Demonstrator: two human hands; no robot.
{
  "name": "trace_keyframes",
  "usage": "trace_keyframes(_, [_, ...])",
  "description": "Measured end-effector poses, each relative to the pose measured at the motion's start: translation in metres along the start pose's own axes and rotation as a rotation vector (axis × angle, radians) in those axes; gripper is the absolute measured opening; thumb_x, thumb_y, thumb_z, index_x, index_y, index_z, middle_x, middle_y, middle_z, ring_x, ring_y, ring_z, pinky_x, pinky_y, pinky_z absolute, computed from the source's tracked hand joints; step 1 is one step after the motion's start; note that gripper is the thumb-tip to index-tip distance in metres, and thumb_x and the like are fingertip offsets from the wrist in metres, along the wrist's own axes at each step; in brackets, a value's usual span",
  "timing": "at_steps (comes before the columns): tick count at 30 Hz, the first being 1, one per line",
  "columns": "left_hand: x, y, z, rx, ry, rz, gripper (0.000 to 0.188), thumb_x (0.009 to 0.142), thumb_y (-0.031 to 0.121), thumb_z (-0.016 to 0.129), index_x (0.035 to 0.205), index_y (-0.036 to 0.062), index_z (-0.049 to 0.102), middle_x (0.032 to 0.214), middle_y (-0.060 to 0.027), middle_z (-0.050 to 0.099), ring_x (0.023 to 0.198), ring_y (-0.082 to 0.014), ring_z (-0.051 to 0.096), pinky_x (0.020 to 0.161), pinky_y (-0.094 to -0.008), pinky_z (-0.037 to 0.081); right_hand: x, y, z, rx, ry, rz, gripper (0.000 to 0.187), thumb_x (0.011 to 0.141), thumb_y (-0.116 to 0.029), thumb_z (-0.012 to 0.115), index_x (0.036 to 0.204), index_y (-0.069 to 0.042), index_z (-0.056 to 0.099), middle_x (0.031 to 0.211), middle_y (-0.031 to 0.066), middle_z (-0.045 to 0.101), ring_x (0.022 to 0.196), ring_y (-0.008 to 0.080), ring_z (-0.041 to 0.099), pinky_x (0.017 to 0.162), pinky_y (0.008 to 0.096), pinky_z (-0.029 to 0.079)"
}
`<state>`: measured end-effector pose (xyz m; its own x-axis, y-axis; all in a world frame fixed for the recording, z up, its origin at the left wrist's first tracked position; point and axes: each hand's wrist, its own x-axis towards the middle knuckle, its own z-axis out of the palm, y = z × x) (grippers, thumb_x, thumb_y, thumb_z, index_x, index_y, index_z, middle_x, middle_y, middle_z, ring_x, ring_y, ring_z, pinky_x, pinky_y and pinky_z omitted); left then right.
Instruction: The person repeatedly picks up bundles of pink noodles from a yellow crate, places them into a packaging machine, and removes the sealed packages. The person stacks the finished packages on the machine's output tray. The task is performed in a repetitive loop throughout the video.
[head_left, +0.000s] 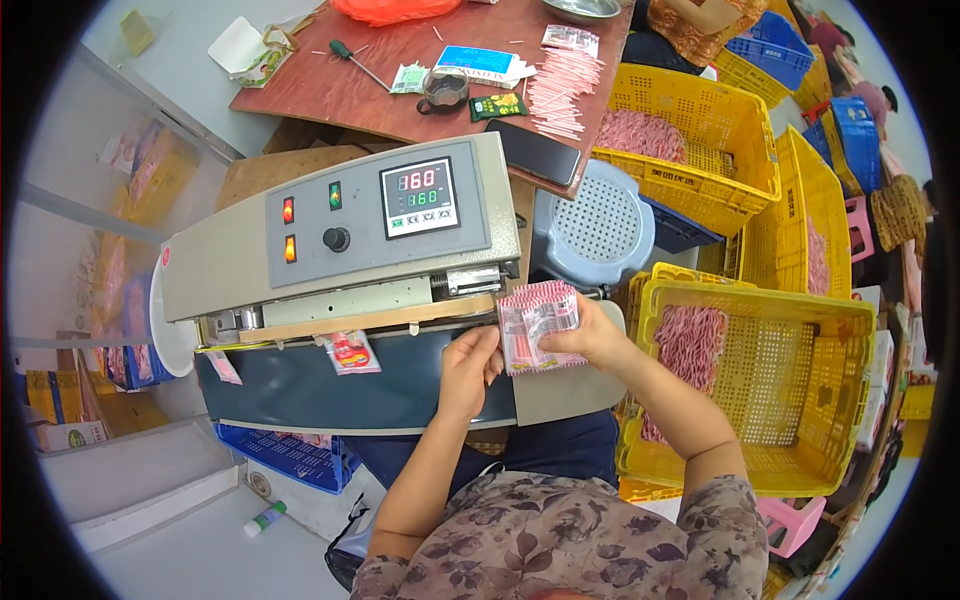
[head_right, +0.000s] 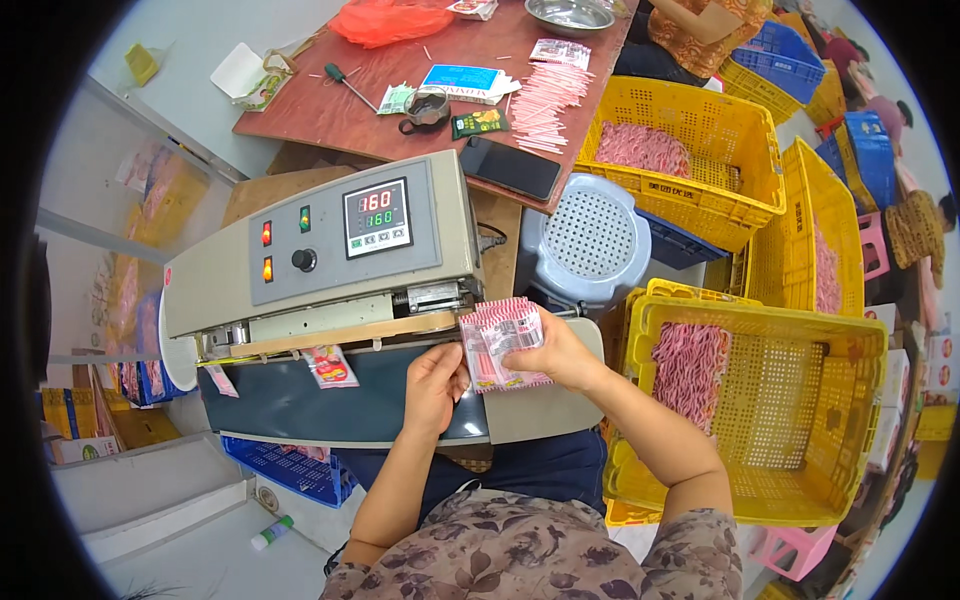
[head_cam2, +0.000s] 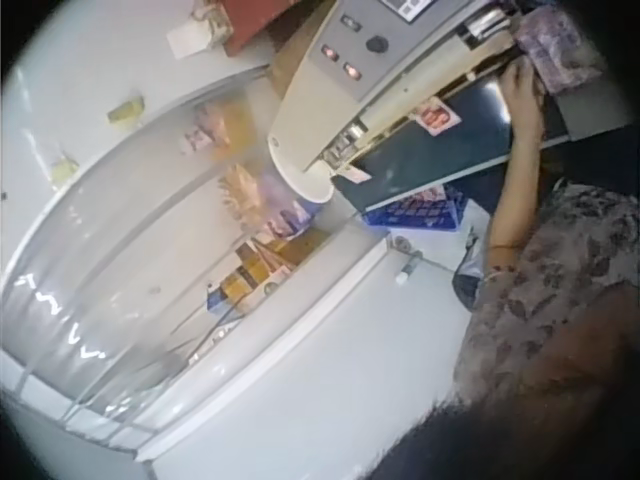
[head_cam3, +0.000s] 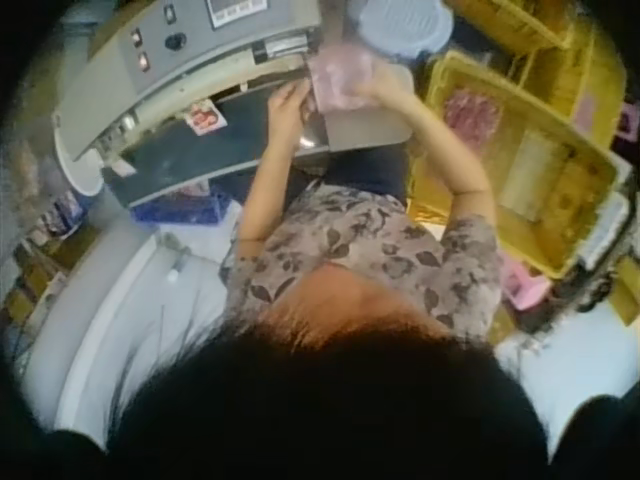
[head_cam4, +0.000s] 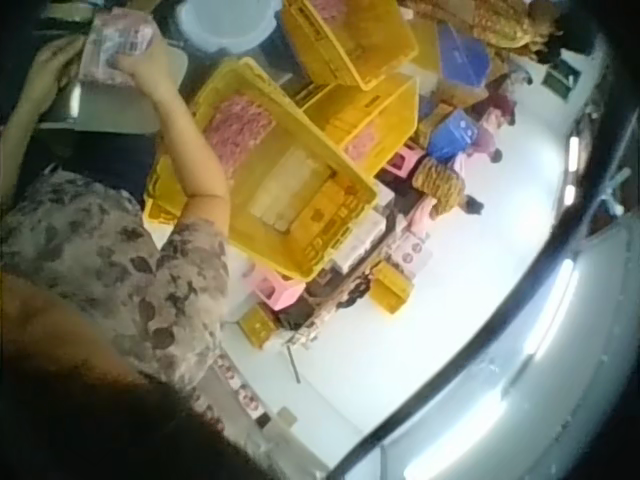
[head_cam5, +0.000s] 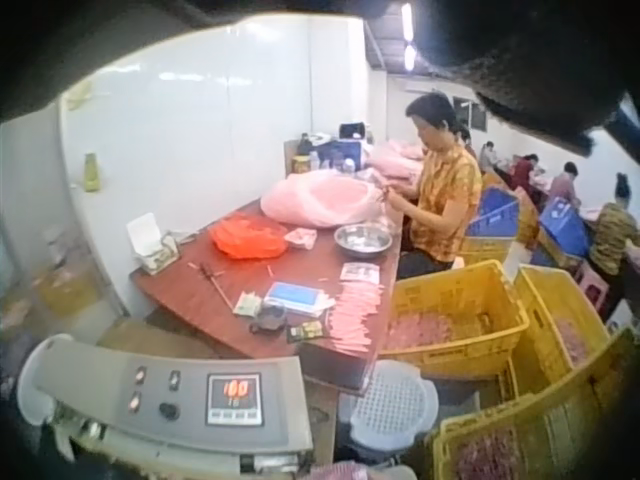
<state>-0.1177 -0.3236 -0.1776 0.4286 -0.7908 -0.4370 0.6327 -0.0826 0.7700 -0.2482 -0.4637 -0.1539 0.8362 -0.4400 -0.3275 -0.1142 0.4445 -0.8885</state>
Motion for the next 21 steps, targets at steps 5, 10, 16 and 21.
trace_keyframes(5, [0.002, 0.000, 0.001, 0.052, -0.065, -0.015, 0.013, 0.085, 0.009, 0.055, 0.089, -0.0021, 0.060, 0.064, 0.0003, 0.054, 0.050, -0.0042, 0.045, 0.041, -0.0158, 0.031, -0.005, 0.003, -0.008, -0.101, -0.057, -0.073, 0.053, 0.064, 0.000, 0.069, 0.113, -0.003, 0.048, 0.103, 0.0031, 0.057, 0.091, 0.0106, 0.054, 0.083, 0.0278, 0.042])
trace_keyframes(10, [0.005, -0.004, -0.003, 0.025, 0.005, 0.005, 0.009, 0.082, 0.005, 0.058, 0.086, -0.0025, 0.059, 0.063, -0.0006, 0.054, 0.047, -0.0046, 0.044, 0.038, -0.0159, 0.029, -0.008, -0.001, -0.009, -0.090, 0.024, 0.001, 0.051, 0.064, 0.000, 0.068, 0.112, -0.002, 0.049, 0.099, 0.0036, 0.058, 0.088, 0.0110, 0.055, 0.081, 0.0273, 0.043])
trace_keyframes(16, [0.004, 0.007, -0.012, -0.058, 0.192, 0.012, 0.008, 0.080, 0.003, 0.059, 0.084, -0.0043, 0.058, 0.062, -0.0036, 0.054, 0.043, -0.0067, 0.043, 0.035, -0.0177, 0.028, -0.001, 0.003, -0.002, 0.052, 0.084, 0.074, 0.050, 0.064, 0.000, 0.066, 0.111, -0.001, 0.048, 0.100, 0.0050, 0.058, 0.089, 0.0126, 0.056, 0.083, 0.0281, 0.043])
trace_keyframes(21, [-0.010, 0.012, -0.031, 0.083, 0.419, 0.273, 0.009, 0.082, 0.004, 0.057, 0.084, -0.0048, 0.056, 0.062, -0.0025, 0.052, 0.045, -0.0046, 0.040, 0.038, -0.0174, 0.028, -0.001, -0.001, -0.002, 0.057, 0.053, 0.092, 0.051, 0.065, 0.000, 0.066, 0.112, -0.001, 0.048, 0.101, 0.0054, 0.058, 0.091, 0.0132, 0.056, 0.084, 0.0291, 0.043])
